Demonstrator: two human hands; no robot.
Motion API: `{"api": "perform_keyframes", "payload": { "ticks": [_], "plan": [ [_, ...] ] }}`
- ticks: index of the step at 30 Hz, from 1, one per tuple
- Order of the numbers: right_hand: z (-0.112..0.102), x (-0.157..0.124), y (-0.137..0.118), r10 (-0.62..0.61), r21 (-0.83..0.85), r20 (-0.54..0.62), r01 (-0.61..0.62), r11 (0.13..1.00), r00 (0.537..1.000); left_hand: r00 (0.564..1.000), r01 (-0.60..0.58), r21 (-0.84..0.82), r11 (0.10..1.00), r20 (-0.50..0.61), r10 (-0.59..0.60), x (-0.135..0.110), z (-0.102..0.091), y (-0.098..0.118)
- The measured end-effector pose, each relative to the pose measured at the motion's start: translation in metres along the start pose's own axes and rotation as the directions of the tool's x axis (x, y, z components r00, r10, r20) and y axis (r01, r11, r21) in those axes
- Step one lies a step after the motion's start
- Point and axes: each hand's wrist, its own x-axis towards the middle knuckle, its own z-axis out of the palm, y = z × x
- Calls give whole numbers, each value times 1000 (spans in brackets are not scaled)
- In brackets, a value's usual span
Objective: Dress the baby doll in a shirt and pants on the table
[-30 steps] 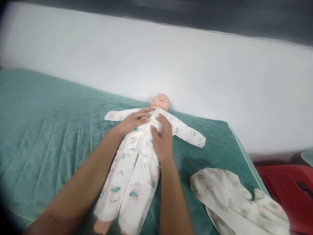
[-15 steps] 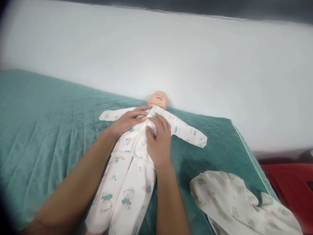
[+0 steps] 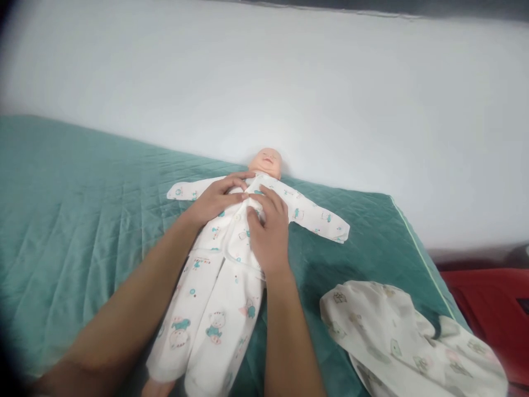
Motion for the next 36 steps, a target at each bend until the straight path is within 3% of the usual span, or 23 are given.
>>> {"api": "perform_keyframes", "payload": {
  "ticks": [9,18,21,27,36],
  "plan": [
    [2,1,4,-1,44,-45,3,999,999,992,-87,109,990,-85,96,0,8,1],
    [-4,1,-1,196,261,-56,-175,949,979,996,-33,204,978,-69,48,-15,15,23],
    [-8,0,-2,147,239,-37,-134,962,989,998,-3,186,982,-65,16,-29,13,24],
    [-13,-3,0,-27,113,87,17,993,996,997,-56,173,983,59,46,-57,0,10],
    [-13,-4,3,-93,20,184,91,996,979,990,-42,90,995,137,29,-55,-11,7]
  ]
}}
